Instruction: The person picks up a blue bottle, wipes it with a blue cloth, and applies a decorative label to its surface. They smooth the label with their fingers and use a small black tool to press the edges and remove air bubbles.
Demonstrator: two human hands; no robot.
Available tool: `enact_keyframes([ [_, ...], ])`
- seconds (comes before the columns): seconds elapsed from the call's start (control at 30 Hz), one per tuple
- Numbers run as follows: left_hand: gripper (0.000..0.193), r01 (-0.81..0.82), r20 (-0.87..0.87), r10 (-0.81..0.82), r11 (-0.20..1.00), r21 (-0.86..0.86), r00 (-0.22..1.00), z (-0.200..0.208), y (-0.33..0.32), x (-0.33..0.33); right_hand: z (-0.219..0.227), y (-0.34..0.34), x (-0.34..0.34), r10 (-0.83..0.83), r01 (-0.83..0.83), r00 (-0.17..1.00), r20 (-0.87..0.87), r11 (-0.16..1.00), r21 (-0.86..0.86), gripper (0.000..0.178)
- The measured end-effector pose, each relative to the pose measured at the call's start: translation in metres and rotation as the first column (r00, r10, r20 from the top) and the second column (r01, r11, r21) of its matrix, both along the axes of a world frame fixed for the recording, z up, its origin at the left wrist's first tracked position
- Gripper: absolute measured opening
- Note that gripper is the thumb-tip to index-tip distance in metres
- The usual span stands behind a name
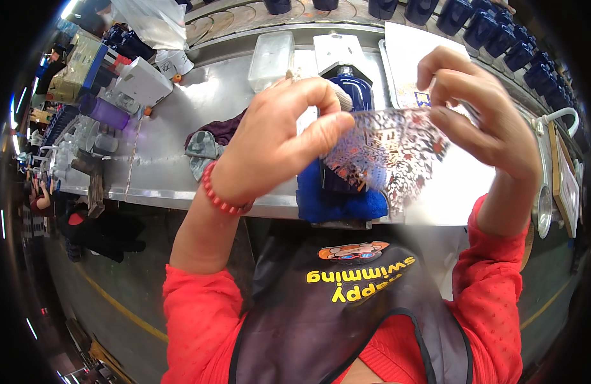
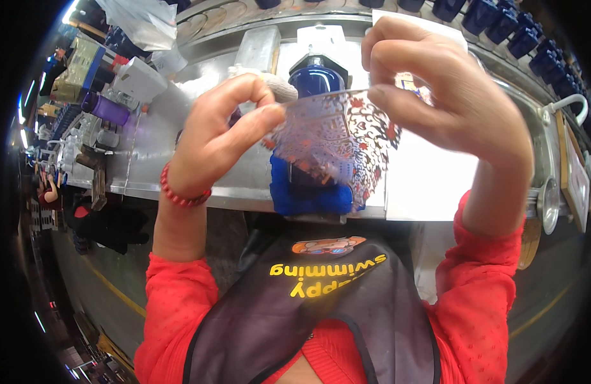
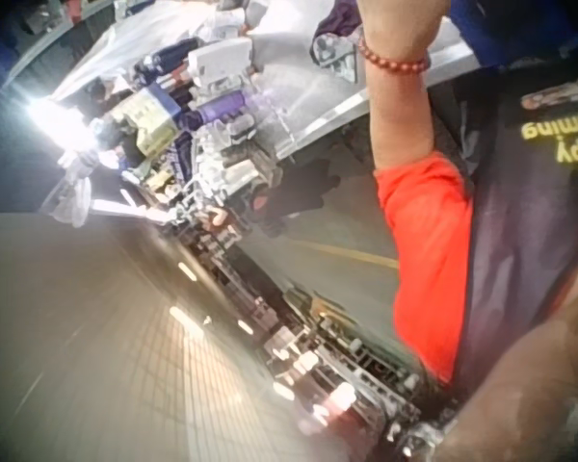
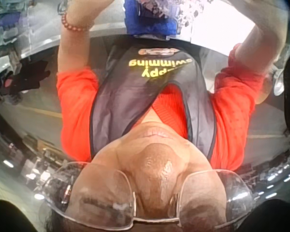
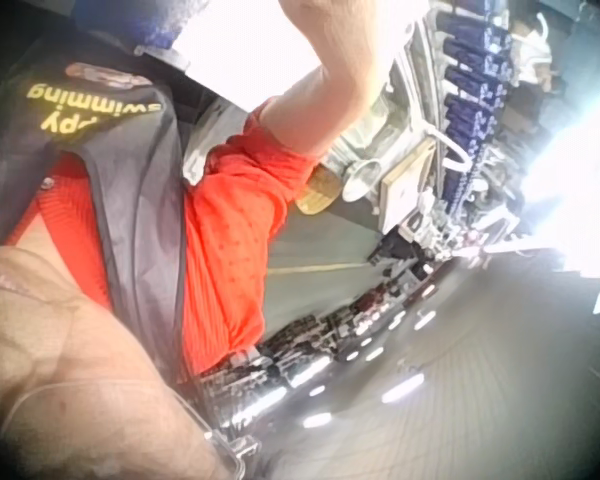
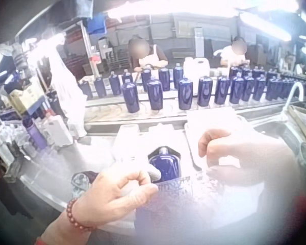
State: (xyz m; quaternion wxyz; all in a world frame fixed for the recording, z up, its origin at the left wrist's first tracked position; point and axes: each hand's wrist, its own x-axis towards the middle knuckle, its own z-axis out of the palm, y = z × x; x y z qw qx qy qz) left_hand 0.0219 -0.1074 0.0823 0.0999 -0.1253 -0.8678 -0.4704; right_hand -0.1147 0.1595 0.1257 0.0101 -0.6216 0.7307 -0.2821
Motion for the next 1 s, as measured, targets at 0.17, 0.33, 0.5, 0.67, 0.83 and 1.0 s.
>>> enact_keyframes([
  [0.17, 0.027, -0.065, 0.025, 0.062, 0.992, 0.108, 0.998, -0.034, -0.008, -0.037, -0.064, -0.020, -0.033, -0.240, 0.235, 0.963, 0.121, 0.970, 0.057, 0.024],
  [0.33, 0.023, -0.036, -0.043, 0.037, 0.999, 0.021, 0.998, -0.025, -0.012, -0.028, -0.051, -0.008, -0.026, -0.155, 0.157, 0.987, 0.030, 0.983, -0.096, 0.017],
  [0.5, 0.017, 0.069, -0.070, -0.075, 0.994, -0.083, 0.995, 0.014, -0.005, 0.005, -0.003, 0.009, 0.015, -0.100, 0.102, 0.992, 0.073, 0.994, -0.026, 0.014],
  [0.67, 0.021, 0.088, 0.016, -0.088, 0.996, 0.016, 0.996, 0.043, -0.010, 0.013, 0.027, 0.011, 0.025, -0.072, 0.076, 0.996, 0.056, 0.995, -0.067, 0.020],
  [0.83, 0.024, -0.014, 0.126, -0.010, 0.983, 0.183, 0.992, -0.003, -0.016, -0.032, -0.051, -0.010, -0.020, -0.144, 0.163, 0.963, 0.227, 0.984, -0.067, 0.023],
  [1.0, 0.021, -0.071, 0.115, 0.075, 0.997, -0.036, 0.991, -0.051, -0.027, -0.058, -0.110, -0.020, -0.044, -0.267, 0.283, 0.924, 0.274, 0.959, -0.020, 0.020],
])
